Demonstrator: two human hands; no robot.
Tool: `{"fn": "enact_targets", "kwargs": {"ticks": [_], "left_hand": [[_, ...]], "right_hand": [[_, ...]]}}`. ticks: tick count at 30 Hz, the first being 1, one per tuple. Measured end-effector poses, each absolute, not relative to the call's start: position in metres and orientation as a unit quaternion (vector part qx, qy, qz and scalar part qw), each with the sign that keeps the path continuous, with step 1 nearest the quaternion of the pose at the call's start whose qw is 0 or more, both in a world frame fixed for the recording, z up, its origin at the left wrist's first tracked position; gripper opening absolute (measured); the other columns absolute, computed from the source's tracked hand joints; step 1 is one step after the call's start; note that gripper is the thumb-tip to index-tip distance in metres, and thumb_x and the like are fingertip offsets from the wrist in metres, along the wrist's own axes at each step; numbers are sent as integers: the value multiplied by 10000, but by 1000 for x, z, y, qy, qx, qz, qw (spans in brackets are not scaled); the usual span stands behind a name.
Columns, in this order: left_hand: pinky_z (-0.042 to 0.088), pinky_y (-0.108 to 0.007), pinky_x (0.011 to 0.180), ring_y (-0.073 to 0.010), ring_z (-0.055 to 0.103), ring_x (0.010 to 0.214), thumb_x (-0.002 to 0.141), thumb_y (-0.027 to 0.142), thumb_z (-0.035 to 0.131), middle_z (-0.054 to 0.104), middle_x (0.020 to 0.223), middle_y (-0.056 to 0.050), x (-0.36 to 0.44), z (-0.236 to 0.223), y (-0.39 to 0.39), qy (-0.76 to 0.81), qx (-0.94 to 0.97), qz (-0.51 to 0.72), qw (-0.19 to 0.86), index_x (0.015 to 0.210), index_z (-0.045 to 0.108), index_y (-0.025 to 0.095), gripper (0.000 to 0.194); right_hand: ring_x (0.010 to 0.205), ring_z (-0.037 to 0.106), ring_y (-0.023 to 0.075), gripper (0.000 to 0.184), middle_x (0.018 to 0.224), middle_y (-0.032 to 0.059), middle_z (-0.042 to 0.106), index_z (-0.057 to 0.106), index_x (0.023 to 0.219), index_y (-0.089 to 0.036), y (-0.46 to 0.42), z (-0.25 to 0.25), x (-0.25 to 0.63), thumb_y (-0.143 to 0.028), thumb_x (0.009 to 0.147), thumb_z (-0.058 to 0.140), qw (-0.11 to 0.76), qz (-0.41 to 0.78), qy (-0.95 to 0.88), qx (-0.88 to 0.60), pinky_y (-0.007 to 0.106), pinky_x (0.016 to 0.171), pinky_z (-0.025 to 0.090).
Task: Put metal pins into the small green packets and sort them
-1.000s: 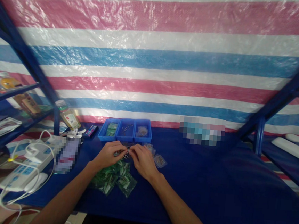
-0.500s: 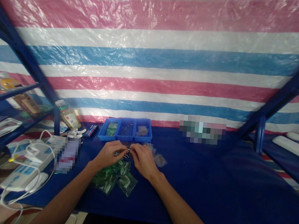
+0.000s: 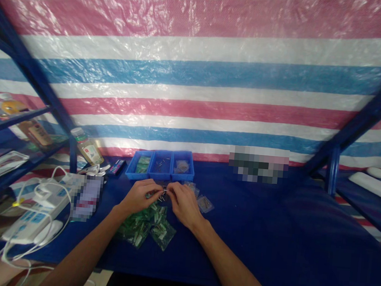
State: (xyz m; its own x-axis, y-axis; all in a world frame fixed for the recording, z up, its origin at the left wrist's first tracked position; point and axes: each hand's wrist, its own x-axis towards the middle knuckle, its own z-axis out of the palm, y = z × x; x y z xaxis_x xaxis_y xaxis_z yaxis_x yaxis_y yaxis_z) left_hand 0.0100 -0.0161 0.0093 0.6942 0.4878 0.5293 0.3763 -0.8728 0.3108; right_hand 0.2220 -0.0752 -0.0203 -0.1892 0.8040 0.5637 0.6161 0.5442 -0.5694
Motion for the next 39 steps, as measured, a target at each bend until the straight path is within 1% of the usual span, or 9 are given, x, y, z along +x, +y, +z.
{"fn": "enact_targets", "kwargs": {"ticks": [4,13,19,21,24,26,29,32,39], "left_hand": [[521,-278,698,-161,650,761,994,259,595,721,838,-60,10,7,-16,239,915,313,93,972,727,172,160],[511,-278,699,-157,645,759,995,268,597,718,832,-54,10,9,-17,239,914,315,92,975,728,176,161],[502,-265,692,-151,639,745,994,266,601,713,812,-49,9,12,-17,241,913,316,91,959,733,172,166],[497,-261,690,-146,636,735,993,265,603,712,808,-44,9,12,-16,245,913,313,89,950,733,173,165],[493,-254,686,-138,630,717,995,258,599,715,811,-40,8,11,-15,255,911,310,91,944,733,173,167],[492,-252,684,-135,628,711,996,253,598,717,817,-40,7,11,-15,260,910,309,95,944,732,174,164],[489,-251,683,-134,631,717,995,248,600,722,833,-40,7,10,-15,263,909,308,102,942,727,175,156],[486,-253,684,-134,633,723,995,246,602,725,846,-38,7,11,-15,262,909,307,104,947,725,175,150],[487,-257,690,-140,631,731,1001,262,592,714,825,-41,7,13,-15,268,908,307,101,940,730,178,172]], "right_hand": [[820,630,227,111,926,39,700,603,1013,-243,-74,-21,222,-188,1040,511,428,97,-764,-473,355,773,448],[803,654,224,168,894,38,710,603,940,-241,-71,-22,225,-235,1061,486,424,89,-750,-500,335,749,452],[791,659,219,181,878,39,715,611,927,-236,-71,-21,225,-244,1058,486,425,91,-736,-520,320,743,462],[803,665,218,169,884,38,715,615,953,-234,-72,-22,225,-253,1058,483,432,100,-734,-515,317,753,469],[841,674,220,89,942,41,720,608,1069,-232,-73,-22,225,-252,1036,527,446,117,-733,-500,314,780,482],[851,673,223,99,959,41,718,597,1108,-234,-73,-21,226,-241,1020,552,449,122,-737,-491,319,793,487],[822,665,222,85,926,36,709,609,1060,-241,-74,-20,226,-219,1017,540,444,117,-745,-484,321,779,483],[809,659,216,114,912,34,704,619,1004,-243,-73,-21,226,-198,1021,516,444,112,-748,-481,312,763,478],[818,660,215,146,906,40,703,624,968,-235,-72,-20,226,-243,1044,500,446,113,-733,-500,307,771,474]]}}
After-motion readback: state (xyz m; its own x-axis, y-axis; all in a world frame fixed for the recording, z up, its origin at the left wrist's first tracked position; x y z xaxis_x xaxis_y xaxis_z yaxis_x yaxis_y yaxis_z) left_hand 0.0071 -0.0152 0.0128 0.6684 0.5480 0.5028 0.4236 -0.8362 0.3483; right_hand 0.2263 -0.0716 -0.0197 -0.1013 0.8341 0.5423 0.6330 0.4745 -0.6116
